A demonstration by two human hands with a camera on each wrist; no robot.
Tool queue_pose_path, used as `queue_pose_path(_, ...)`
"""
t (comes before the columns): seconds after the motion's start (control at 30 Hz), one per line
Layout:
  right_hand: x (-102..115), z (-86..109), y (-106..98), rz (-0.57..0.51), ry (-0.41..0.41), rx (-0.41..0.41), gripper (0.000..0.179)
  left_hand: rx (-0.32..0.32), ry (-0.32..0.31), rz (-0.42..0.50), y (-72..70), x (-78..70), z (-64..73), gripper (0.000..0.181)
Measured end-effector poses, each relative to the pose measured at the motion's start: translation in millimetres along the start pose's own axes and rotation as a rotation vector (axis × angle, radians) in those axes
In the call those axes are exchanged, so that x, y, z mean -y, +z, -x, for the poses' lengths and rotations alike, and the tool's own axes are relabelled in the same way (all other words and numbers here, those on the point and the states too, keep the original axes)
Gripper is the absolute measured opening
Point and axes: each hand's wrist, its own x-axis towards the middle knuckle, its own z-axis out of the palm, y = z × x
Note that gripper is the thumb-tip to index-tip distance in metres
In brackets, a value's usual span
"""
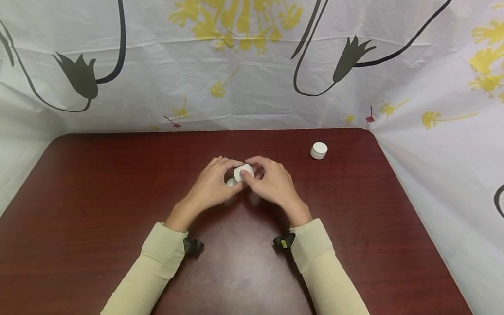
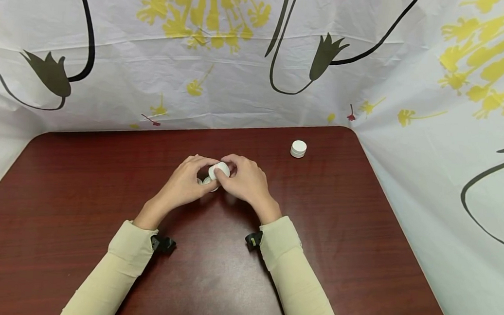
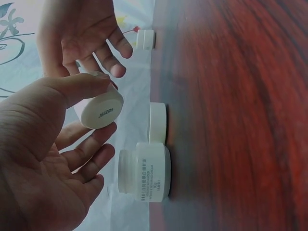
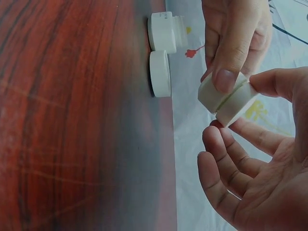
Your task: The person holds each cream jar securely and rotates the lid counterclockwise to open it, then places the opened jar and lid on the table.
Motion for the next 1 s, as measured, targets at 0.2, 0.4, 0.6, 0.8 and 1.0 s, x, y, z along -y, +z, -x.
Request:
queue_pose_path(0.2,1.0,0.2,-1.3,0.0,-0.006,0.005,0.039,-0.008,0.007,-0.015,0.2,0.7,0.1,0.047)
queue_pose_path(0.4,1.2,0.0,-2.1,-0.002,-0.018,0.01,0.043,-0.013,0.01,-0.024,0.7,1.5,-0.7,0.046)
queue_pose_path(0.6,2.3,0.7,-2.8,-0.009,-0.013,0.029,0.047,-0.013,0.013,-0.023,-0.3,1.3,-0.7,0.045)
queue_pose_path(0.8,4.0,1.5,-2.3,0.022,0.027,0.012,0.054,-0.004,0.009,-0.019,-1.1,0.1,-0.4,0.046)
queue_pose_path(1.0,3.5,1.2,-0.9,0.054,0.07,-0.035,0.045,-0.005,0.02,-0.004,-1.3,-1.1,-0.7,0.044)
